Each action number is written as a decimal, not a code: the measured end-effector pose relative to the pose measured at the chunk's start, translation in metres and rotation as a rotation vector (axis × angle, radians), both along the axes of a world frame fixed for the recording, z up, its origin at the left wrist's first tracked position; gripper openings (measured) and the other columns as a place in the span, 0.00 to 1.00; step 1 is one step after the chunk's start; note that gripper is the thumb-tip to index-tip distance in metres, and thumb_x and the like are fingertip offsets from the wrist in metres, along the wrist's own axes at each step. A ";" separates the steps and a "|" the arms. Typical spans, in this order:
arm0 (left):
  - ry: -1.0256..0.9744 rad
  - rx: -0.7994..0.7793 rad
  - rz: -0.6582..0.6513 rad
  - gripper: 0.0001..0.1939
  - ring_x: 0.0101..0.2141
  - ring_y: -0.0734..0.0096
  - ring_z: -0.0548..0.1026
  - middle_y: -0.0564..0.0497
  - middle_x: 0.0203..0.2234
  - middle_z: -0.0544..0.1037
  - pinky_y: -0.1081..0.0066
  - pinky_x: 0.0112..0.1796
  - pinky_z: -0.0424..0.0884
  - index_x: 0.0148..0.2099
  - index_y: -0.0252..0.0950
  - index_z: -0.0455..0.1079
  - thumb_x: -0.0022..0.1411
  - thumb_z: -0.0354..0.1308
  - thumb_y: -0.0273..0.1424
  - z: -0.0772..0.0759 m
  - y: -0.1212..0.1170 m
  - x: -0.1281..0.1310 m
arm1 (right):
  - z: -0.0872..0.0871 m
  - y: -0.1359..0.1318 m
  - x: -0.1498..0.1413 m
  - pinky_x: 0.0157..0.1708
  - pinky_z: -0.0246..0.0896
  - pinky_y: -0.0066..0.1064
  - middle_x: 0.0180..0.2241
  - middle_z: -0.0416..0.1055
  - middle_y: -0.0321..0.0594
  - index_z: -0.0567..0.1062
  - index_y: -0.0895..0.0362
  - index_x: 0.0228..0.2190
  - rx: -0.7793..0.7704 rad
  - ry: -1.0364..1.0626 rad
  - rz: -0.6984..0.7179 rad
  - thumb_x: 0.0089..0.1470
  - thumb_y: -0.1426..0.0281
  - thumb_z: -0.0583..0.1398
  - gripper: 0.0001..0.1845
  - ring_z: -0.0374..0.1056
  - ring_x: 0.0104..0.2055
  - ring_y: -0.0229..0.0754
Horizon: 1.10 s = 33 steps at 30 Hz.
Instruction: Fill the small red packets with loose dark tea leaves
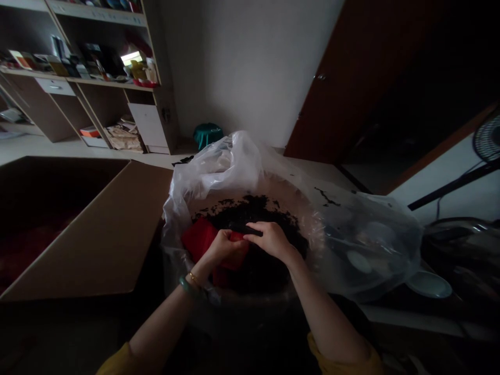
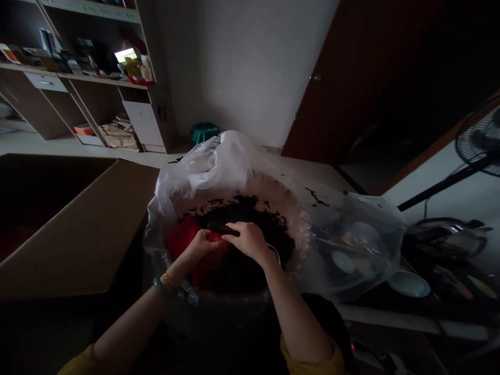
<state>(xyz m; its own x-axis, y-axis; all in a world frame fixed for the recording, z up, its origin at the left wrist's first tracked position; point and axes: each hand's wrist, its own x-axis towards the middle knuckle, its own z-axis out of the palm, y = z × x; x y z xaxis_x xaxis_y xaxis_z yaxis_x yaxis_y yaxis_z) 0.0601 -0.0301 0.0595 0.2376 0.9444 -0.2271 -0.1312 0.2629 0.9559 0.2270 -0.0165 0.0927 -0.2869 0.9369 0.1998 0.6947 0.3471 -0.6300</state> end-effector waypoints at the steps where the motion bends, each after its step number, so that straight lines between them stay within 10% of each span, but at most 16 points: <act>1: 0.000 -0.004 0.002 0.16 0.16 0.77 0.68 0.53 0.15 0.73 0.76 0.20 0.61 0.22 0.30 0.71 0.36 0.71 0.36 0.000 0.000 0.000 | 0.000 0.000 -0.001 0.47 0.67 0.38 0.43 0.77 0.41 0.79 0.51 0.41 0.016 -0.015 -0.001 0.44 0.64 0.67 0.18 0.73 0.45 0.50; 15: -0.102 0.167 0.173 0.19 0.29 0.69 0.75 0.51 0.27 0.79 0.73 0.33 0.69 0.32 0.32 0.75 0.39 0.70 0.38 0.001 0.007 -0.004 | -0.003 0.008 0.004 0.50 0.64 0.37 0.46 0.76 0.42 0.77 0.53 0.44 -0.048 0.070 -0.034 0.44 0.62 0.67 0.23 0.71 0.49 0.49; 23: -0.046 0.145 0.288 0.16 0.23 0.73 0.72 0.52 0.22 0.77 0.75 0.26 0.66 0.30 0.33 0.76 0.43 0.68 0.40 0.003 0.005 -0.007 | -0.025 0.030 0.033 0.45 0.64 0.38 0.45 0.75 0.48 0.72 0.57 0.48 -0.155 -0.155 -0.321 0.46 0.60 0.66 0.28 0.71 0.47 0.51; 33: -0.005 0.206 0.366 0.16 0.21 0.76 0.67 0.54 0.18 0.75 0.76 0.23 0.61 0.25 0.32 0.75 0.44 0.65 0.42 0.003 0.006 0.000 | -0.017 0.010 -0.012 0.33 0.64 0.30 0.30 0.77 0.38 0.78 0.55 0.30 -0.002 0.268 0.015 0.52 0.59 0.59 0.14 0.71 0.31 0.40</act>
<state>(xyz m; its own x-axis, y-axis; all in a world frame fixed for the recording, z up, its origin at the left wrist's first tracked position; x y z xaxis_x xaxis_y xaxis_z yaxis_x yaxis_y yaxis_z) 0.0605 -0.0242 0.0623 -0.1213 0.9923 -0.0248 -0.1849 0.0020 0.9828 0.2150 -0.0066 0.0754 -0.2374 0.9335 0.2689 0.4979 0.3546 -0.7914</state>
